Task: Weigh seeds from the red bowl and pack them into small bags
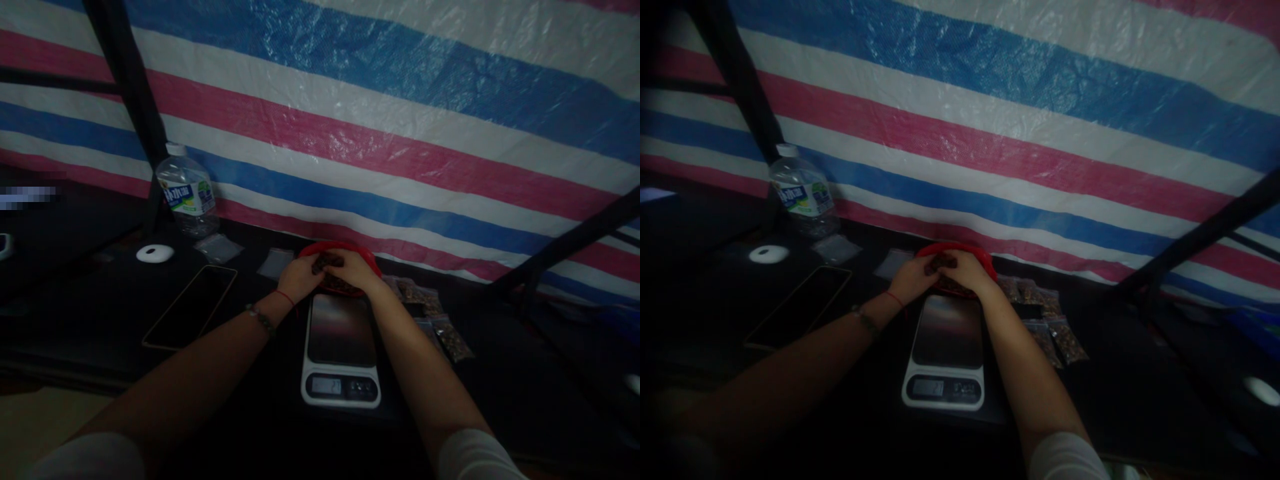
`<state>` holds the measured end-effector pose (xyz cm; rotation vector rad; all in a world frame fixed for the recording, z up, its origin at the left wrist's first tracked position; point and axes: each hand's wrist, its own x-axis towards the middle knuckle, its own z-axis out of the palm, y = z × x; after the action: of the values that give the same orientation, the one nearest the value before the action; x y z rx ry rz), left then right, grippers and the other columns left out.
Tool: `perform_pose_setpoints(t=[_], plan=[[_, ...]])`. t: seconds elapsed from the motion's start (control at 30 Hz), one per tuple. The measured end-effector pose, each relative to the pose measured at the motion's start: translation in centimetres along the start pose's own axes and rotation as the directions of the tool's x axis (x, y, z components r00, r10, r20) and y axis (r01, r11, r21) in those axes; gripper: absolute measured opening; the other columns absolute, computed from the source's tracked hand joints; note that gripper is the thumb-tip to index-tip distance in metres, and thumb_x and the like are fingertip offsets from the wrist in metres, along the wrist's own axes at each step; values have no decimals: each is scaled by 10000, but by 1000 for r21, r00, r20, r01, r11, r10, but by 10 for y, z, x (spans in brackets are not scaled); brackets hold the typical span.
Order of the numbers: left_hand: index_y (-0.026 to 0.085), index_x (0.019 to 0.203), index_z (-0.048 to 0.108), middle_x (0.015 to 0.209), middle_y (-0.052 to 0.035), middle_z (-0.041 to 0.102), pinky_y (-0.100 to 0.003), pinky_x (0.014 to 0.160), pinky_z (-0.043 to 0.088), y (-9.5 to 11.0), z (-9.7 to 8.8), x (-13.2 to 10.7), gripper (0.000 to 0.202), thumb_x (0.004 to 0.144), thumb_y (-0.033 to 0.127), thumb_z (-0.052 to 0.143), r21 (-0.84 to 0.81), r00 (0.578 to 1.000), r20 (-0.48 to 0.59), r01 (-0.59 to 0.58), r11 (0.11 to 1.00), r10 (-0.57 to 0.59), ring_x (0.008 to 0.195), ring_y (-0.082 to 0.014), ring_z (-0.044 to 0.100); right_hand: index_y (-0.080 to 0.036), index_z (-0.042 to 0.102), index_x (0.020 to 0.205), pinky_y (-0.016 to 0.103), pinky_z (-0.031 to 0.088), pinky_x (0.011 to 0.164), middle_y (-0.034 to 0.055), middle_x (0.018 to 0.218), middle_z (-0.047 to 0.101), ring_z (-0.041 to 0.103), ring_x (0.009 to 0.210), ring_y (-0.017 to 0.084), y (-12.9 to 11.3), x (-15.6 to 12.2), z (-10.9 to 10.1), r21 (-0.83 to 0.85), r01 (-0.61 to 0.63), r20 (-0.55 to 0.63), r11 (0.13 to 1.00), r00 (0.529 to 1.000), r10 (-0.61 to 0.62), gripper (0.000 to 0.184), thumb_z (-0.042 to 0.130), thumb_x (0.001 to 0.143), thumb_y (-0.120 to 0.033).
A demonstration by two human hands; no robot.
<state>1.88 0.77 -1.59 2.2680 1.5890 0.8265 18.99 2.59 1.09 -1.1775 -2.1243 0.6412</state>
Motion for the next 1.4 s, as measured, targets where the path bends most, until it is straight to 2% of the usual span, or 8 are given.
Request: perform_pose_setpoints(t=[0.4,0.53,0.67,0.8,0.93,1.07,1.2,1.4], plan=[[232,1253,537,1092,-70,682,-313,816,502,-5,5,1,451,817,345,555,-74,998,-53,-34,997,30,958,-235,649,-179,604,1202,358,486,941,91,1164,662,638,1038,206,1,0,3,71,-22,-3,997,1000,22,481,680,727,-193],[221,1341,458,1160,-79,657,-325,858,505,-8,9,1,577,784,302,584,-150,996,-83,-54,987,42,1012,-245,639,-166,651,1111,341,505,883,82,1071,694,656,959,203,-4,0,2,13,20,-19,1000,1000,-20,386,667,726,-190],[192,1358,420,1223,-86,618,-343,942,482,-7,4,0,644,752,284,617,-285,981,-155,-157,946,116,1084,-231,606,-183,678,1029,325,501,848,62,1014,704,652,913,194,-14,-3,-10,-80,52,-52,995,997,-56,308,657,722,-186],[158,1284,482,1274,-113,572,-413,1039,411,-9,-4,-1,606,705,224,646,-334,952,-231,-271,903,200,1184,-252,534,-183,680,1017,328,492,823,68,998,701,647,890,195,-26,-12,-30,-165,48,-96,985,993,-64,278,656,749,-252],[157,1213,514,1208,-109,604,-424,1000,444,-12,-8,-1,546,683,182,645,-389,955,-244,-257,884,170,1128,-257,569,-178,678,1024,318,491,780,70,972,702,646,849,192,-36,-32,-39,-212,57,-55,976,996,-70,299,675,736,-258],[177,1214,492,1169,-85,614,-382,944,479,-13,-7,-3,523,711,204,633,-447,965,-225,-225,866,134,1072,-229,597,-184,685,1019,316,490,787,73,996,702,647,873,200,-43,-56,-33,-243,57,24,968,998,-53,315,698,713,-263],[181,1232,478,1166,-82,615,-383,917,487,-15,-6,-5,550,713,238,649,-475,976,-193,-182,861,99,1044,-224,602,-200,683,1019,303,485,817,54,999,704,646,905,190,-53,-78,-25,-181,71,31,981,997,-67,308,698,714,-241],[188,1273,458,1168,-84,619,-374,882,505,-13,-7,-7,624,692,248,678,-518,981,-147,-185,835,126,1019,-228,613,-199,691,1006,300,492,783,53,953,713,655,854,191,-59,-95,-17,-126,78,199,989,979,-52,332,741,695,-302]])
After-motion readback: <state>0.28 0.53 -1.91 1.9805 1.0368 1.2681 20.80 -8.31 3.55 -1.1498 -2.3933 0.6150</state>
